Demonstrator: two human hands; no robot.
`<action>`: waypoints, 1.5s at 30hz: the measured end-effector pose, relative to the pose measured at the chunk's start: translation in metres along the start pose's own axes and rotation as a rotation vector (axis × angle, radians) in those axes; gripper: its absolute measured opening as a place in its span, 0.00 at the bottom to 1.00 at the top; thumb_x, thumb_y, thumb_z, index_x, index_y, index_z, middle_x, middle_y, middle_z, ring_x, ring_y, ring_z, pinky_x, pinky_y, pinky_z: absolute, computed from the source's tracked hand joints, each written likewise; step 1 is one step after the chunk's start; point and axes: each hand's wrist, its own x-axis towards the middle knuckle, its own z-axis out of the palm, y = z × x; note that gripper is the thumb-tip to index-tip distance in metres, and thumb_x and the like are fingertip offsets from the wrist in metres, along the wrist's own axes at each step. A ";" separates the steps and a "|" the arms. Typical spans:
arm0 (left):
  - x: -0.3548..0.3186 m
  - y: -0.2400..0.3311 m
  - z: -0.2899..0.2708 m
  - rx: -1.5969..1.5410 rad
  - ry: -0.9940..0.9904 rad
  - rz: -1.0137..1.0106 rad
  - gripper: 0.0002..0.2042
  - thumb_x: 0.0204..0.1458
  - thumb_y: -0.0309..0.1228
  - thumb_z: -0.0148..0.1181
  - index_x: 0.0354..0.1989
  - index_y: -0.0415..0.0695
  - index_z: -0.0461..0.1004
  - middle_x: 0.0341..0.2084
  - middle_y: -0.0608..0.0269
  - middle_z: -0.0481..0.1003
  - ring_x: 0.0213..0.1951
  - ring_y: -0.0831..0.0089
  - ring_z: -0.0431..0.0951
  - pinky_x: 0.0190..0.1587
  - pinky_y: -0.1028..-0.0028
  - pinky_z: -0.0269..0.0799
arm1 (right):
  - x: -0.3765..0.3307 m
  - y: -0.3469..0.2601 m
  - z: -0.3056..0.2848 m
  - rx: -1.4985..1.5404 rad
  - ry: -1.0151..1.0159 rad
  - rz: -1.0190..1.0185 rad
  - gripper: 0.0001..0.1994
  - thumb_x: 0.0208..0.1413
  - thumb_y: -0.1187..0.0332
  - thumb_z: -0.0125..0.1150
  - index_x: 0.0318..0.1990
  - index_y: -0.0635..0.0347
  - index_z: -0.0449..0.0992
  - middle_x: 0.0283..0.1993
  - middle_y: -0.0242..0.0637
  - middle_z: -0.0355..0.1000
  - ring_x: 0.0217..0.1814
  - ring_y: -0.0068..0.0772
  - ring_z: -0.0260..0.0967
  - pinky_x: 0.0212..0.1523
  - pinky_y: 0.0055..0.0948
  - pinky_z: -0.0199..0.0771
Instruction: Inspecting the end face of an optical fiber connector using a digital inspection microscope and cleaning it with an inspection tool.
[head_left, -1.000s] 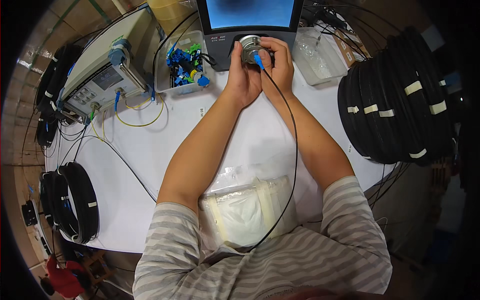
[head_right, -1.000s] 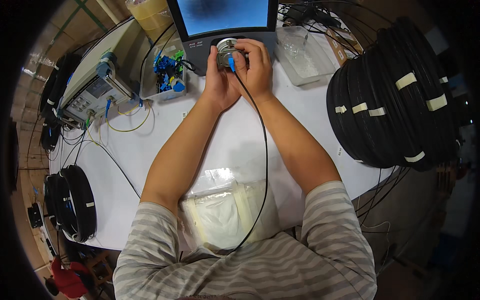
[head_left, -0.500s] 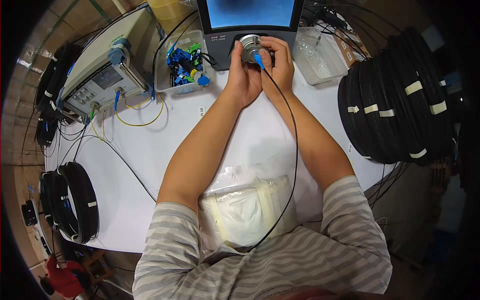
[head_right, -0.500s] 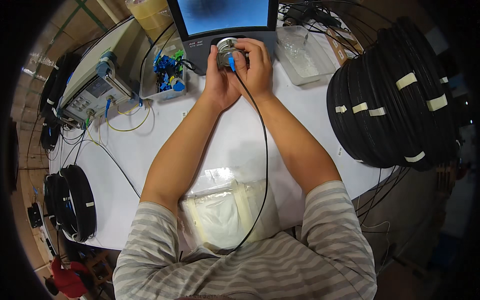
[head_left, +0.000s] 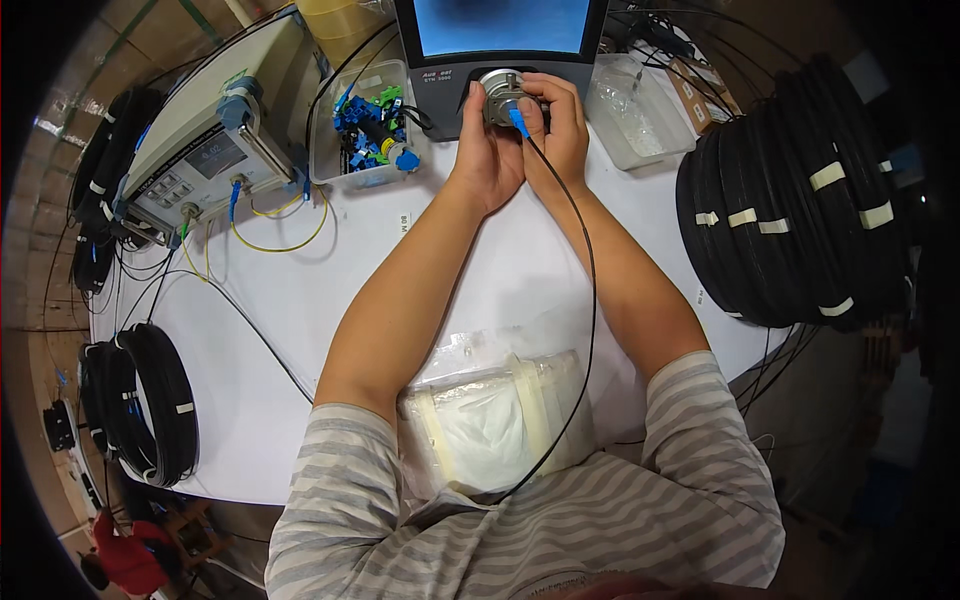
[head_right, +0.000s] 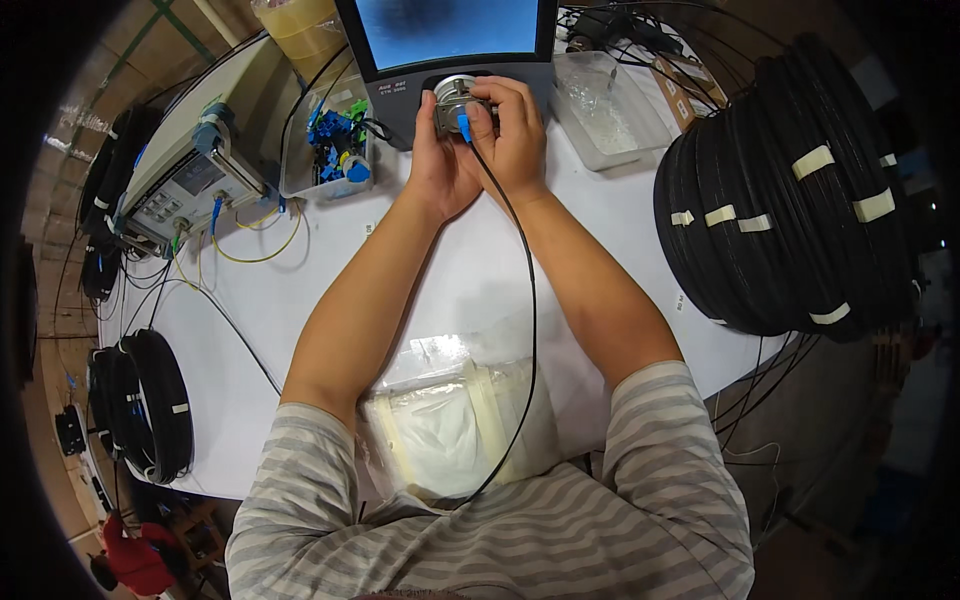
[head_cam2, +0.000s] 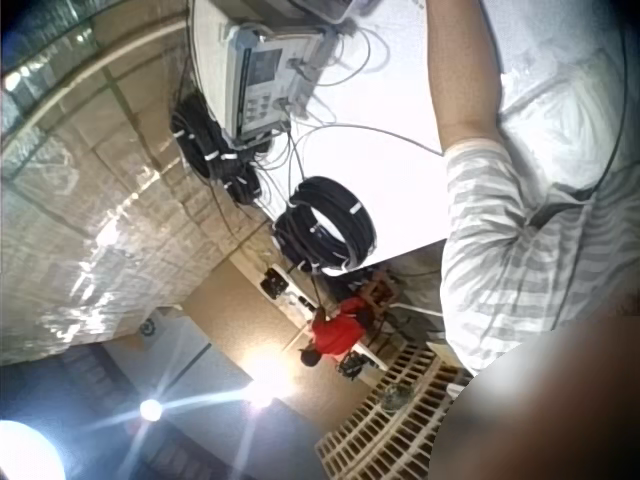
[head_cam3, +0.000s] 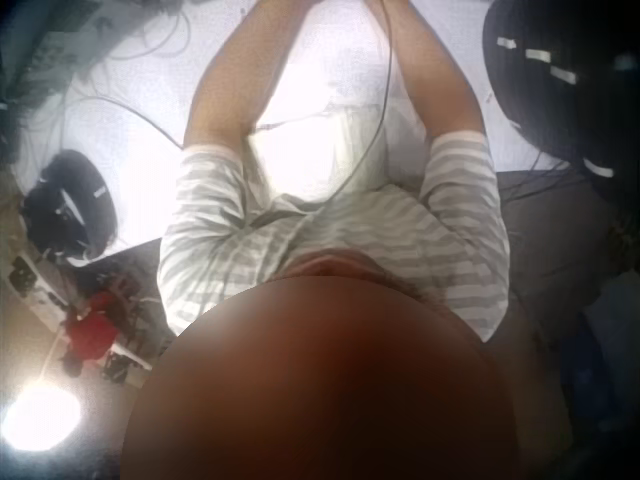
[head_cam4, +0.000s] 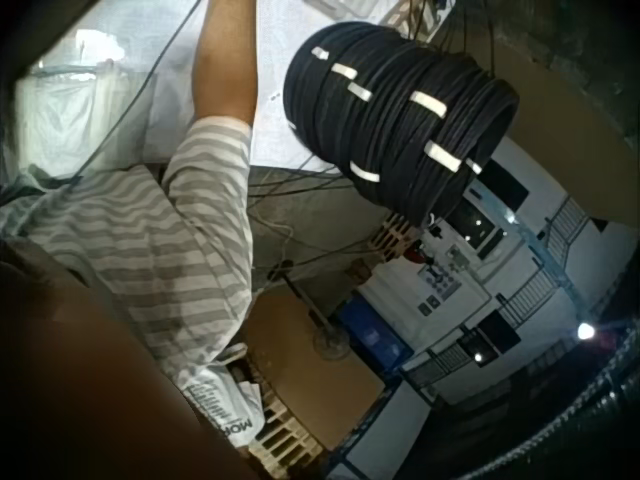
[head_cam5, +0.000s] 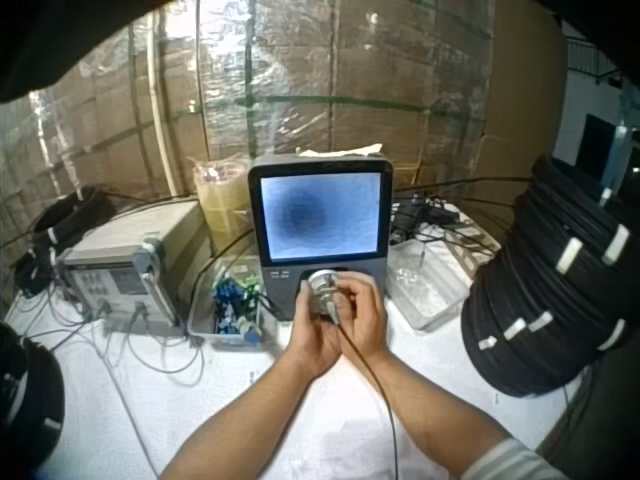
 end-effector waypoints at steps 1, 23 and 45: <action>0.000 0.000 0.000 0.003 0.001 0.005 0.32 0.61 0.65 0.50 0.56 0.47 0.71 0.51 0.60 0.77 0.55 0.64 0.77 0.63 0.63 0.70 | -0.001 0.000 0.000 0.008 -0.001 0.007 0.12 0.67 0.61 0.59 0.46 0.62 0.75 0.50 0.45 0.75 0.51 0.47 0.75 0.52 0.39 0.75; 0.002 0.000 -0.005 -0.004 0.019 0.003 0.32 0.63 0.64 0.48 0.57 0.46 0.71 0.52 0.58 0.76 0.57 0.62 0.76 0.64 0.62 0.69 | -0.001 0.002 0.002 -0.002 0.006 -0.018 0.12 0.67 0.61 0.59 0.47 0.62 0.75 0.51 0.45 0.75 0.51 0.48 0.74 0.51 0.38 0.75; 0.002 0.003 -0.007 -0.085 0.004 -0.082 0.32 0.62 0.63 0.49 0.56 0.45 0.72 0.52 0.59 0.76 0.56 0.62 0.76 0.65 0.62 0.67 | 0.000 0.002 0.002 -0.054 0.020 -0.071 0.09 0.66 0.64 0.60 0.46 0.61 0.75 0.50 0.43 0.75 0.51 0.48 0.72 0.54 0.41 0.72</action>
